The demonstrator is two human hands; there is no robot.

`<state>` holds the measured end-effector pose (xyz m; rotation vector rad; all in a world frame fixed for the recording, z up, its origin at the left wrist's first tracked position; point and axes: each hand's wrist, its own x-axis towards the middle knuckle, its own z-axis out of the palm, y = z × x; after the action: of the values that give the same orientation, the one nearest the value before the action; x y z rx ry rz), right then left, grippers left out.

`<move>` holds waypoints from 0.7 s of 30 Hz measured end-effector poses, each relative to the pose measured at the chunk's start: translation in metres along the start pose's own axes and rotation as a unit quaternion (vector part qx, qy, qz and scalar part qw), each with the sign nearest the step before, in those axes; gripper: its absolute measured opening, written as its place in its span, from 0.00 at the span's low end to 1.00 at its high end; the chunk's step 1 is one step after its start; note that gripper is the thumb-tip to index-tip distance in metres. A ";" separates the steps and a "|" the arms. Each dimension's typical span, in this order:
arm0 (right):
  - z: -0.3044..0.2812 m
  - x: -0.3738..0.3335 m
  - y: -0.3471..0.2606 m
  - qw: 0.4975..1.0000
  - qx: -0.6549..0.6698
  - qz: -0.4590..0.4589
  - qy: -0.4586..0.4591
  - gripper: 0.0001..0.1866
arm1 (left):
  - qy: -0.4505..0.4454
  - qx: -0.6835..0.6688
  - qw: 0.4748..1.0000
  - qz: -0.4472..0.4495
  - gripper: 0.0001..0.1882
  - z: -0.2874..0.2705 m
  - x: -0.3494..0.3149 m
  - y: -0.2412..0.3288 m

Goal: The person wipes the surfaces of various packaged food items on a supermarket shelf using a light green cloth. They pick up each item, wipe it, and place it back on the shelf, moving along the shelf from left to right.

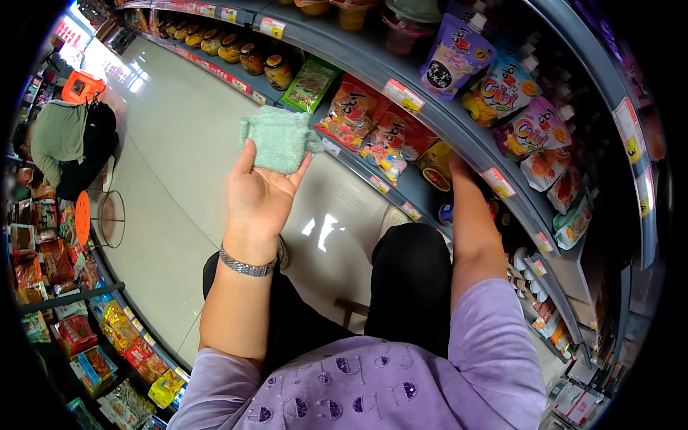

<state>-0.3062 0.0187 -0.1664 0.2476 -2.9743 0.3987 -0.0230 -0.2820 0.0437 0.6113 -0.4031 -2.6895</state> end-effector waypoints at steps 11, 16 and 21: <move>0.045 0.007 -0.055 0.996 0.077 -0.032 -0.037 0.28 | 0.017 0.005 1.000 0.014 0.20 -0.003 -0.004 0.001; 0.062 0.020 -0.054 0.995 0.089 -0.037 0.017 0.21 | 0.021 -0.003 0.999 0.024 0.20 -0.001 -0.005 0.008; 0.067 0.023 -0.058 0.994 0.089 -0.052 0.023 0.19 | 0.013 -0.001 1.000 0.024 0.21 -0.003 -0.007 0.009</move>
<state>-0.3254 -0.0577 -0.2126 0.4047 -2.8663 0.6473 -0.0129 -0.2877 0.0463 0.6278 -0.4028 -2.6330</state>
